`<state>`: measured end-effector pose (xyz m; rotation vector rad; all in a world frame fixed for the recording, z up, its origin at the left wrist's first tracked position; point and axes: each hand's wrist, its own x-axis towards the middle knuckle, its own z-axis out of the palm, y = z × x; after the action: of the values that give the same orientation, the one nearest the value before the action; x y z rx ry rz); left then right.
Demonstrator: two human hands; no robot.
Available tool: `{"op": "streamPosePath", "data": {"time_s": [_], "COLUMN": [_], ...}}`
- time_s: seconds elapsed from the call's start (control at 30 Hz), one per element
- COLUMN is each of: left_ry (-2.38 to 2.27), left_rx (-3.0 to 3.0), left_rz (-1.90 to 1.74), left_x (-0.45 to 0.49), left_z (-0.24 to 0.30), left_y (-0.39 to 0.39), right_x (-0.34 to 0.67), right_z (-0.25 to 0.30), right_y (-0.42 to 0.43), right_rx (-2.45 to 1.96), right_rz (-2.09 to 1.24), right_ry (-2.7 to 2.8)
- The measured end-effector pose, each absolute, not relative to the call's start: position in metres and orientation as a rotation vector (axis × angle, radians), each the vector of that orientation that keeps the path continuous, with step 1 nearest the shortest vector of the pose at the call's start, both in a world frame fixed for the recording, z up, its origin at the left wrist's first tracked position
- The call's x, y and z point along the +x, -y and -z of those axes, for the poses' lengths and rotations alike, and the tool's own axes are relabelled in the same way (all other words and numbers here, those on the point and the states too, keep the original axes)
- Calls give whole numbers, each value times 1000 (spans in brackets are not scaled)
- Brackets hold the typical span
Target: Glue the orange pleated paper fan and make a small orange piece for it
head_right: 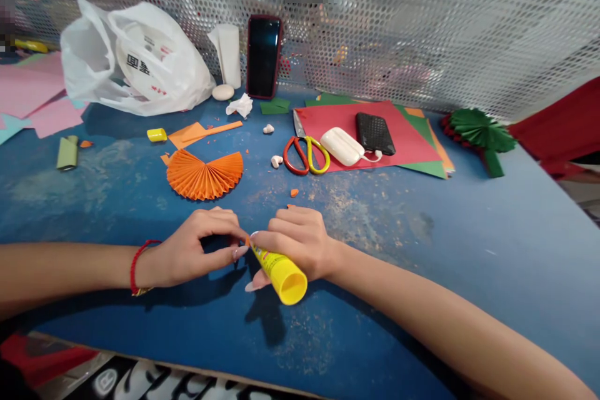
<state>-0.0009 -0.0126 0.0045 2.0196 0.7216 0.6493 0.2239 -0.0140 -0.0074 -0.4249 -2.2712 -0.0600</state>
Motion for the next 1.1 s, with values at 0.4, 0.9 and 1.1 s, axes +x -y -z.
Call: {"op": "streamPosePath", "data": {"time_s": [0.4,0.9,1.1], "left_ry": [-664,-689,-676], "left_rx": [2055,2018,2023], "left_rz": [-564,-570,-563], "left_x": [0,1,0], "left_z": [-4,-4,-6], "left_y": [10,10,10], "right_x": [221,222,224], "right_z": [7,6,9], "right_y": [14,13,12], "right_rx": [-400,-566,-527], "right_rz": [238,210,-38], "right_ry": [2281,2228,2165]}}
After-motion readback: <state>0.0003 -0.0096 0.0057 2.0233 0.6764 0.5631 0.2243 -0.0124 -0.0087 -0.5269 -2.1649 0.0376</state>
